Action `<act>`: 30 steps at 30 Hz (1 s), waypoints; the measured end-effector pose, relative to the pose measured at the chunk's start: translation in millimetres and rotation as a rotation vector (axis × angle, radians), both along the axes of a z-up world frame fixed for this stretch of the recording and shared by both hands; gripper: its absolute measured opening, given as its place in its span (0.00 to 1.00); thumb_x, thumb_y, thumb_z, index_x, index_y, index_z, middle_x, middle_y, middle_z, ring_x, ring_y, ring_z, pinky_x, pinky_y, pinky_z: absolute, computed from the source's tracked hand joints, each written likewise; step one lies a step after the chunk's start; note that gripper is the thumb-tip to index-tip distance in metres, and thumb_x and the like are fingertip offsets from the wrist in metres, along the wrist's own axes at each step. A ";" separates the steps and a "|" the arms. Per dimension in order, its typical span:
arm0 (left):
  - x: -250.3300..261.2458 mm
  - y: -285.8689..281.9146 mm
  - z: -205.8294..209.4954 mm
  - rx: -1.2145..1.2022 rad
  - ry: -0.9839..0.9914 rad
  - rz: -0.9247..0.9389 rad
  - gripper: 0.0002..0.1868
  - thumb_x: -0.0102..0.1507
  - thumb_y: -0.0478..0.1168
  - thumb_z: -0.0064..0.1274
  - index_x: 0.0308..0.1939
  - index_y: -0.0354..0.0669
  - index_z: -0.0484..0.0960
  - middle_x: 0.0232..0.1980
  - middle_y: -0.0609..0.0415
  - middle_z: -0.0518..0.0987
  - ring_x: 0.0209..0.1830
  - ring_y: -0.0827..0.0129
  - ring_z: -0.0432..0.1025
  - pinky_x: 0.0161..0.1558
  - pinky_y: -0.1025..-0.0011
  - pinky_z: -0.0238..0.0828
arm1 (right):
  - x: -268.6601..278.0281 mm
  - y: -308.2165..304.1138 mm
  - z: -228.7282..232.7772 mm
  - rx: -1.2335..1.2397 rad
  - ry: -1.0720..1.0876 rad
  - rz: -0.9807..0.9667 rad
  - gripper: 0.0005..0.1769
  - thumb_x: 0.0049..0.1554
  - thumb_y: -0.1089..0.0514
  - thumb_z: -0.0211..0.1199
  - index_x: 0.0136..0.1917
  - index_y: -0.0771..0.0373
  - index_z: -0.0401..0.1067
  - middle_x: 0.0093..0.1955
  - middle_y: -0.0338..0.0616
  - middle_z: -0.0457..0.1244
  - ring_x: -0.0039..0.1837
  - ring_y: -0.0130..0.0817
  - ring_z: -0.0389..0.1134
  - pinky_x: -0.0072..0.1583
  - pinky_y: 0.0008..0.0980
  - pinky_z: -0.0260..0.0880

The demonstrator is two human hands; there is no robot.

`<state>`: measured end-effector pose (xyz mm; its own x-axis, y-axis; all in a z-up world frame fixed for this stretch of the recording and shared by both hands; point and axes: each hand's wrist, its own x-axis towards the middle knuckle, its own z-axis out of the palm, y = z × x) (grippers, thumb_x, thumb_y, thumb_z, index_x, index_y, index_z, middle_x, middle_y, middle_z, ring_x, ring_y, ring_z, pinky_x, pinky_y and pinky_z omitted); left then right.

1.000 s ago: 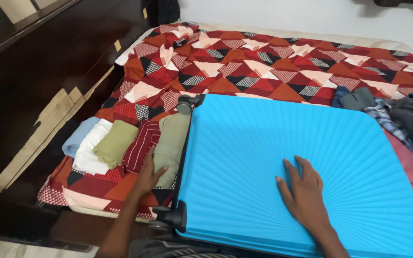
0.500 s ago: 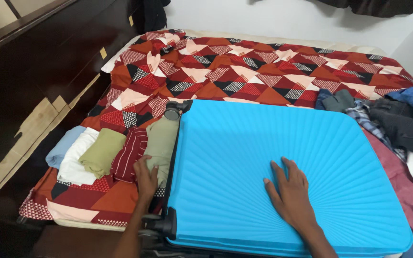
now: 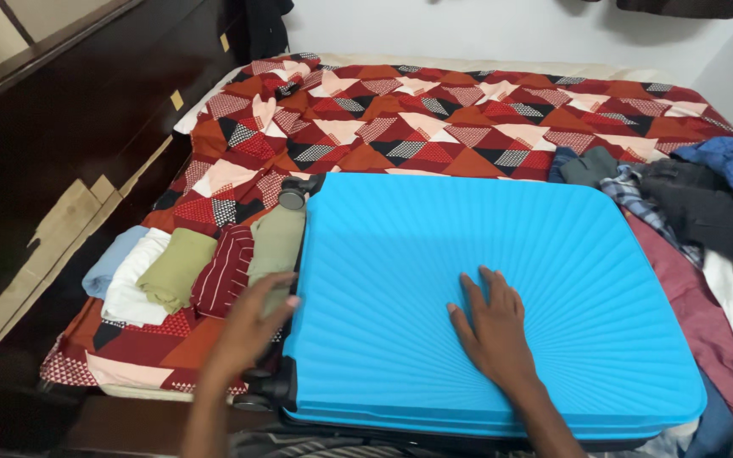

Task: The person folds a shirt and trousers and places them onto a suitcase on a bed.

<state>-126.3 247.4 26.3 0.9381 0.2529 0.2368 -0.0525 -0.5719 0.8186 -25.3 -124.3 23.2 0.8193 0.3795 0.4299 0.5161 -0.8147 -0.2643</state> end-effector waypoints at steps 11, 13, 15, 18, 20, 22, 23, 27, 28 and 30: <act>11.8 -213.8 12.8 0.409 -0.293 -0.263 0.30 0.64 0.53 0.56 0.67 0.42 0.74 0.72 0.39 0.67 0.74 0.42 0.56 0.70 0.45 0.42 | -1.8 -6.5 -16.2 0.191 -0.144 0.063 0.29 0.58 0.50 0.64 0.68 0.67 0.68 0.74 0.65 0.55 0.75 0.62 0.55 0.73 0.58 0.50; 14.5 -214.9 7.3 0.499 -0.251 -0.244 0.30 0.63 0.54 0.56 0.65 0.42 0.75 0.72 0.40 0.66 0.74 0.42 0.54 0.70 0.44 0.41 | -3.6 -7.5 -11.0 0.354 -0.102 0.066 0.24 0.58 0.53 0.66 0.65 0.66 0.71 0.72 0.62 0.58 0.73 0.59 0.59 0.71 0.53 0.56; 11.9 -212.9 3.3 0.511 -0.208 -0.242 0.29 0.63 0.55 0.55 0.63 0.43 0.77 0.73 0.43 0.67 0.75 0.44 0.54 0.71 0.45 0.41 | -5.0 -13.2 -5.6 0.590 0.011 0.078 0.18 0.58 0.57 0.66 0.61 0.65 0.73 0.69 0.57 0.62 0.69 0.53 0.64 0.68 0.45 0.64; 12.2 -209.3 0.5 0.515 -0.182 -0.234 0.27 0.63 0.55 0.54 0.61 0.44 0.78 0.73 0.47 0.68 0.76 0.48 0.54 0.72 0.46 0.41 | 3.9 -33.7 0.1 0.855 -0.032 -0.070 0.13 0.56 0.61 0.67 0.55 0.64 0.76 0.60 0.50 0.67 0.63 0.45 0.70 0.65 0.38 0.67; 16.4 -207.6 -1.7 0.502 -0.171 -0.215 0.27 0.62 0.55 0.55 0.60 0.46 0.79 0.72 0.50 0.69 0.76 0.51 0.55 0.72 0.47 0.42 | 16.4 -71.8 -0.8 0.916 -0.075 -0.170 0.13 0.55 0.61 0.68 0.53 0.65 0.75 0.56 0.48 0.67 0.60 0.41 0.69 0.61 0.37 0.66; 20.8 -207.3 -5.2 0.503 -0.155 -0.196 0.27 0.61 0.55 0.55 0.60 0.48 0.80 0.72 0.51 0.70 0.76 0.52 0.55 0.72 0.48 0.43 | 39.4 -130.6 -2.8 0.817 -0.227 -0.294 0.13 0.57 0.61 0.68 0.55 0.65 0.74 0.53 0.46 0.67 0.57 0.39 0.67 0.61 0.36 0.66; 22.3 -207.4 -7.3 0.513 -0.143 -0.187 0.26 0.60 0.55 0.56 0.59 0.49 0.80 0.72 0.52 0.70 0.76 0.53 0.55 0.72 0.49 0.43 | 54.0 -167.9 -2.3 0.714 -0.420 -0.251 0.13 0.58 0.61 0.68 0.56 0.66 0.73 0.55 0.48 0.67 0.58 0.41 0.66 0.60 0.37 0.64; 26.3 -209.1 -13.2 0.539 -0.160 -0.144 0.27 0.60 0.56 0.55 0.59 0.50 0.80 0.71 0.53 0.70 0.76 0.55 0.56 0.73 0.49 0.43 | 96.2 -316.7 -1.2 0.549 -0.579 -0.480 0.13 0.56 0.63 0.73 0.54 0.63 0.76 0.52 0.49 0.67 0.56 0.46 0.67 0.56 0.41 0.65; 26.4 -209.3 -13.7 0.548 -0.153 -0.145 0.26 0.60 0.56 0.55 0.58 0.50 0.80 0.71 0.53 0.70 0.76 0.55 0.56 0.72 0.49 0.43 | 102.3 -348.2 -1.1 0.504 -0.584 -0.528 0.12 0.56 0.63 0.74 0.53 0.63 0.76 0.51 0.49 0.67 0.55 0.46 0.67 0.57 0.41 0.65; 26.2 -209.4 -12.9 0.567 -0.137 -0.145 0.25 0.60 0.55 0.55 0.58 0.51 0.81 0.71 0.53 0.70 0.76 0.54 0.56 0.72 0.49 0.43 | 110.7 -401.6 -3.2 0.436 -0.581 -0.573 0.11 0.58 0.61 0.74 0.53 0.63 0.76 0.50 0.49 0.66 0.55 0.45 0.68 0.59 0.41 0.66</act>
<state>-100.1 38.0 13.4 0.9050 -0.0765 0.4185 -0.2462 -0.8965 0.3684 85.4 -525.9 20.1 0.4431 -0.3085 0.8417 0.2127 -0.8759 -0.4330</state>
